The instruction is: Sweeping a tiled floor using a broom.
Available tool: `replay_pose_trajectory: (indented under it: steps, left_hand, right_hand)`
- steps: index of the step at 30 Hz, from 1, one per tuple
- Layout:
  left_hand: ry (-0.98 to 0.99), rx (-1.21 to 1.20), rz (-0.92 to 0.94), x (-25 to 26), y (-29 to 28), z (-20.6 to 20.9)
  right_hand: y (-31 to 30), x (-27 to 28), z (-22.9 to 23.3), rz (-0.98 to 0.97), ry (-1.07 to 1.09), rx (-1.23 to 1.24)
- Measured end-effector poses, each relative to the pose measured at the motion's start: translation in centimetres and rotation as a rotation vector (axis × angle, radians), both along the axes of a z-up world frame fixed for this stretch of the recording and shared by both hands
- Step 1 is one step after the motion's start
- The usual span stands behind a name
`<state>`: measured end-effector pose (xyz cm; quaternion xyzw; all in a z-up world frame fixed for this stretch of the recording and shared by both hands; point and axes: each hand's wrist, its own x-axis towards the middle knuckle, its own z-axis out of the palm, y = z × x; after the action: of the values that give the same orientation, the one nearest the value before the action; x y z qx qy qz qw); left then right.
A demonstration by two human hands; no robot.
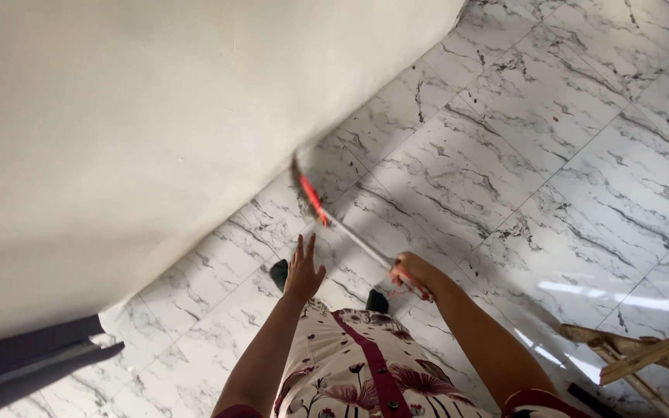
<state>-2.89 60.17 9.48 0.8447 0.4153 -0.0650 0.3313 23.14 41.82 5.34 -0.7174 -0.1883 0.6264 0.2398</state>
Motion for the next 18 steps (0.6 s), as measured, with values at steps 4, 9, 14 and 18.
replay_pose_trajectory:
  steps: [4, 9, 14, 18]
  left_hand:
    - [-0.005, 0.018, -0.034, -1.4, 4.6, 0.8]
    - [-0.079, 0.016, -0.122, -4.1, 11.2, 2.2]
    - [-0.058, 0.039, -0.162, -5.9, 16.7, 2.4]
    - [-0.045, 0.020, -0.213, -6.3, 18.9, 2.3]
  right_hand:
    - [3.0, -1.6, -2.5, -0.084, 0.068, 0.007]
    - [5.5, -0.2, -5.9, -0.555, 0.133, -0.078]
    - [12.4, -1.3, -2.7, -0.743, 0.091, -0.083]
    - [16.5, -5.7, 2.2, -0.885, 0.021, -0.015]
